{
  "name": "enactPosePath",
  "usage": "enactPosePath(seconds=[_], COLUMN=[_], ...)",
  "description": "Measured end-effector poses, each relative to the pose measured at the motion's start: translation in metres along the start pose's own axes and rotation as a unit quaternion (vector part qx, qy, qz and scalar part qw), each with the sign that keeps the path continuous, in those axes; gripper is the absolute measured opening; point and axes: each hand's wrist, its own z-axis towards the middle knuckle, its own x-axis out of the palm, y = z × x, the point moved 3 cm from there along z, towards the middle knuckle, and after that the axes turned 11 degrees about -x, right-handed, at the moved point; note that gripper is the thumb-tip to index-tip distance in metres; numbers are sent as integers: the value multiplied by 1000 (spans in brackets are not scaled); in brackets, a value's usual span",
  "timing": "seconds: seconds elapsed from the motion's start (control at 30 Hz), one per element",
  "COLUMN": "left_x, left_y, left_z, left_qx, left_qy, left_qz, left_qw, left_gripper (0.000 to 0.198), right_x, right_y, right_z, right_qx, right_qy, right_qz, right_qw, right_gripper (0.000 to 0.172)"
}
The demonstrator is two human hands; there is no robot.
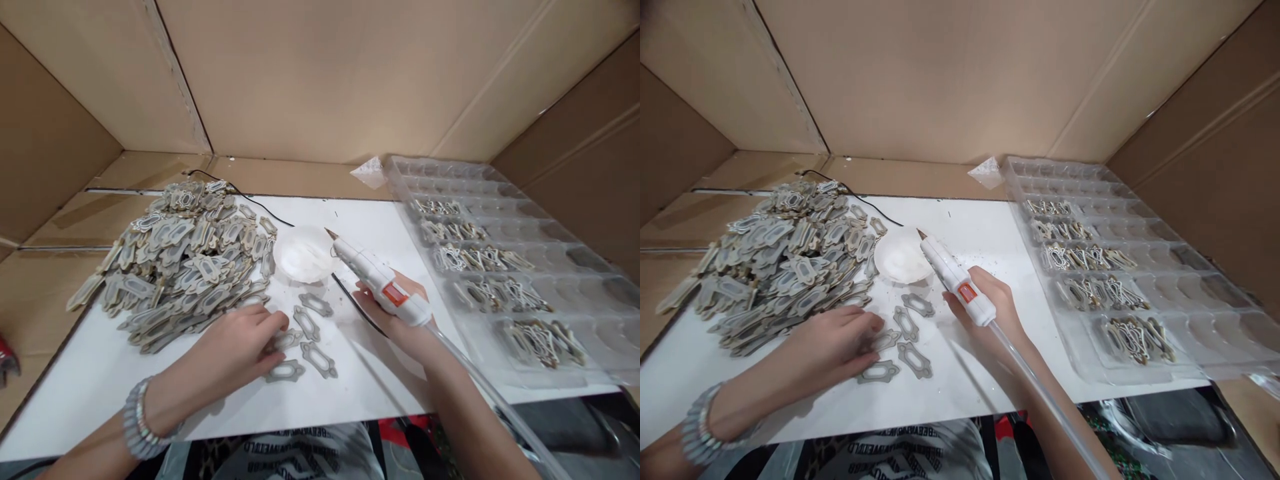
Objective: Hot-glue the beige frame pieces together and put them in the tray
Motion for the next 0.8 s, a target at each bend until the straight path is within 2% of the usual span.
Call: enactPosePath(seconds=[0.17,0.27,0.33,0.43,0.6,0.7,0.8], left_x=[9,7,-1,-25,-67,-75,-74], left_y=[0,-2,-4,-6,-14,-16,-12], left_z=[1,1,0,0,7,12,15], left_qx=[12,28,36,54,107,127,119], left_qy=[-45,-91,-144,-232,-390,-430,-448], left_qz=[73,53,-4,-84,-66,-22,17], left_qw=[996,994,989,968,912,894,886], left_gripper=[6,7,7,6,14,17,18], right_x=[0,-1,-2,-4,-4,-4,-4], right_y=[-3,-2,1,6,6,4,6], right_z=[-3,-2,0,4,3,1,-1], right_qx=[7,4,-4,-12,8,6,-13], right_qy=[-19,-15,-13,-16,-18,-19,0], right_qz=[30,26,26,45,53,56,79], right_qw=[999,1000,1000,999,998,998,997], right_gripper=[29,28,25,21,18,16,14])
